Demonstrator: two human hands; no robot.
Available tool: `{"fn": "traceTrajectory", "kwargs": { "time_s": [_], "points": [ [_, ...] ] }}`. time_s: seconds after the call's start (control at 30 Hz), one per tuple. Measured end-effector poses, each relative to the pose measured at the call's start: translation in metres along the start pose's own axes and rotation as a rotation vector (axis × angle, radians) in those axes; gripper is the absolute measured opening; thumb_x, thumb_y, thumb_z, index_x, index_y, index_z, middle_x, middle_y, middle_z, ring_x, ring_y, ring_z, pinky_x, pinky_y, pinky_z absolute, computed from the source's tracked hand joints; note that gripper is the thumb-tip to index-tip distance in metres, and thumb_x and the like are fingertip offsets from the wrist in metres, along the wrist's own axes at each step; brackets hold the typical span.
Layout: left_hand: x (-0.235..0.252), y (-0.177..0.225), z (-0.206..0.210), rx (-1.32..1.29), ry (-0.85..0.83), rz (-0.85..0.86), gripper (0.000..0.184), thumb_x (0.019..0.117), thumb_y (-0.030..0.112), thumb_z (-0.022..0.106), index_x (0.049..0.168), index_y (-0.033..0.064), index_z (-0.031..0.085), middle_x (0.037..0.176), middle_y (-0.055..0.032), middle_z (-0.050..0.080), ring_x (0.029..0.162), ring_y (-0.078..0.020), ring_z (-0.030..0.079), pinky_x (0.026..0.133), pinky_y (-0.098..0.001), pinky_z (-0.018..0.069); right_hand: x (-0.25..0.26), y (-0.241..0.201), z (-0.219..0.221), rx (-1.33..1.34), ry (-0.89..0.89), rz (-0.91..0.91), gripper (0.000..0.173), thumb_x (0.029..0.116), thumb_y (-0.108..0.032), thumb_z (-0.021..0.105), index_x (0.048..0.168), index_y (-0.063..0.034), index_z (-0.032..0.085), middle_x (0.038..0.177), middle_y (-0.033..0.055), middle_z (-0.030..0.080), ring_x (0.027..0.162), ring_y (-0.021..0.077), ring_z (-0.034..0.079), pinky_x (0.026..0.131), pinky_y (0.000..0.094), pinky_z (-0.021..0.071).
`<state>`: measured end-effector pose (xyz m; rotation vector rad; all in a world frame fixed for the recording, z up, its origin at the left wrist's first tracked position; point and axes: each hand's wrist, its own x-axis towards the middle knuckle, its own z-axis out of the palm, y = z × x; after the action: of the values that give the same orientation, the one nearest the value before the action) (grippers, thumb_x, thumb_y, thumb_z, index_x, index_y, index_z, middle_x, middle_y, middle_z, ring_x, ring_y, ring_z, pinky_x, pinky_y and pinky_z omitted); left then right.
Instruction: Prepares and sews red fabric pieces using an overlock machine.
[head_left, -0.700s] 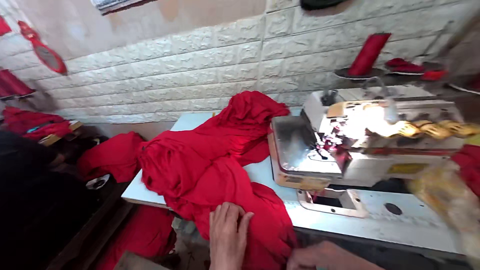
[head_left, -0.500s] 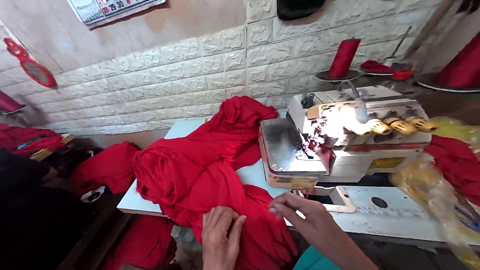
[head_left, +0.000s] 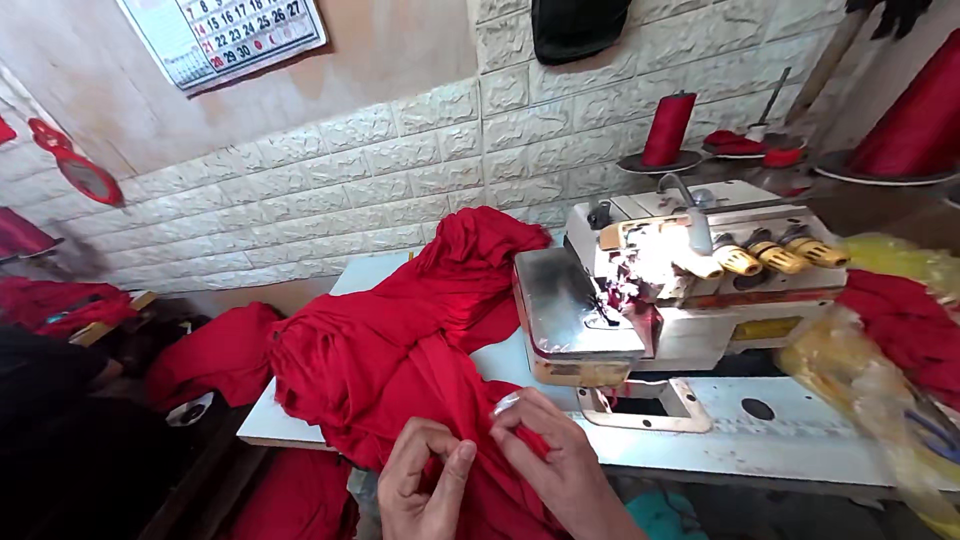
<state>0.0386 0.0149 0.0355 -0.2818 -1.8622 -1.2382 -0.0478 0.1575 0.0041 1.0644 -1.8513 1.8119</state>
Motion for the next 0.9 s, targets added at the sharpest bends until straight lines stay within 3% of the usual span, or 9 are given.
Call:
{"fn": "traceTrajectory", "kwargs": {
  "time_s": [0.1,0.2,0.3,0.47,0.57,0.63,0.67,0.8,0.9],
  "points": [
    [-0.001,0.001,0.002,-0.06,0.049,-0.059,0.012,0.0971,0.023,0.069,0.089,0.0142,0.07,0.091,0.007,0.066,0.086,0.0002,0.063,0.077,-0.0147,0.0539,-0.001,0.001,-0.01,0.064,-0.089,0.04,0.029,0.1073,-0.026,0.048,0.098,-0.009,0.07,0.095,-0.0009,0.069,0.09,0.0033,0.066,0.08,0.0218,0.0565],
    [-0.001,0.001,0.001,-0.085,0.063,-0.084,0.012,0.0972,0.022,0.068,0.089,0.0137,0.07,0.091,0.0065,0.066,0.086,-0.0005,0.063,0.077,-0.0148,0.0533,-0.01,-0.003,-0.012,0.031,-0.2,0.048,0.031,0.0984,-0.044,0.063,0.099,-0.0162,0.077,0.104,-0.0027,0.07,0.102,0.0064,0.062,0.088,0.0313,0.0504],
    [-0.002,0.001,0.003,-0.08,0.057,-0.074,0.013,0.0969,0.023,0.069,0.088,0.0137,0.07,0.09,0.0061,0.065,0.085,-0.0006,0.063,0.076,-0.0145,0.0533,-0.016,-0.006,-0.006,-0.088,-0.032,-0.083,0.018,0.0951,-0.036,0.07,0.096,-0.0197,0.077,0.104,-0.0025,0.07,0.102,0.0067,0.061,0.089,0.0298,0.0475],
    [-0.003,-0.001,0.0,-0.045,-0.065,-0.088,0.013,0.0964,0.021,0.069,0.088,0.0109,0.07,0.091,0.0034,0.067,0.086,-0.0026,0.064,0.078,-0.0171,0.0542,-0.014,-0.013,-0.013,-0.115,0.104,-0.142,0.015,0.0997,-0.026,0.061,0.101,-0.0156,0.071,0.106,-0.0027,0.07,0.108,0.0035,0.062,0.099,0.0255,0.047],
    [-0.001,-0.004,0.0,0.002,-0.119,-0.066,0.015,0.099,0.023,0.066,0.09,0.011,0.069,0.093,0.0034,0.067,0.088,-0.0025,0.063,0.08,-0.0177,0.054,-0.013,-0.033,-0.021,0.308,0.046,0.24,0.017,0.1035,-0.014,0.052,0.091,-0.012,0.063,0.084,-0.0077,0.061,0.078,-0.0058,0.057,0.07,0.0107,0.0482],
    [0.004,-0.003,-0.002,0.061,-0.071,-0.036,0.016,0.1008,0.025,0.064,0.092,0.0122,0.067,0.094,0.0043,0.066,0.087,-0.0021,0.063,0.077,-0.0173,0.0541,-0.009,-0.041,-0.037,0.618,-0.087,0.576,0.022,0.1035,-0.017,0.053,0.087,-0.0164,0.067,0.076,-0.0087,0.065,0.069,-0.0012,0.062,0.064,0.0184,0.0546],
    [0.008,-0.002,-0.004,0.083,-0.049,-0.014,0.017,0.102,0.026,0.062,0.093,0.0121,0.067,0.095,0.0043,0.065,0.086,-0.0021,0.063,0.076,-0.0172,0.054,-0.01,-0.04,-0.045,0.615,-0.207,0.612,0.018,0.1025,-0.017,0.055,0.088,-0.0165,0.066,0.074,-0.0093,0.064,0.067,-0.0011,0.062,0.063,0.019,0.0545],
    [0.032,0.006,-0.009,0.125,-0.048,0.1,0.029,0.1092,0.03,0.048,0.098,0.0113,0.067,0.099,0.0042,0.066,0.093,-0.0022,0.064,0.08,-0.0182,0.055,-0.016,-0.041,-0.062,0.253,-0.45,0.283,0.02,0.1055,-0.018,0.055,0.097,-0.0021,0.064,0.073,-0.0012,0.057,0.065,-0.0026,0.052,0.06,0.0148,0.044],
    [0.05,0.017,-0.004,0.156,-0.29,0.142,0.057,0.111,0.048,0.025,0.114,0.0121,0.069,0.114,0.0006,0.07,0.116,-0.0091,0.06,0.102,-0.0306,0.0467,-0.014,-0.058,-0.062,0.286,-0.457,0.187,0.022,0.11,-0.015,0.044,0.106,0.0004,0.059,0.086,0.0032,0.06,0.078,-0.002,0.058,0.071,0.0144,0.0495]
  ]
}}
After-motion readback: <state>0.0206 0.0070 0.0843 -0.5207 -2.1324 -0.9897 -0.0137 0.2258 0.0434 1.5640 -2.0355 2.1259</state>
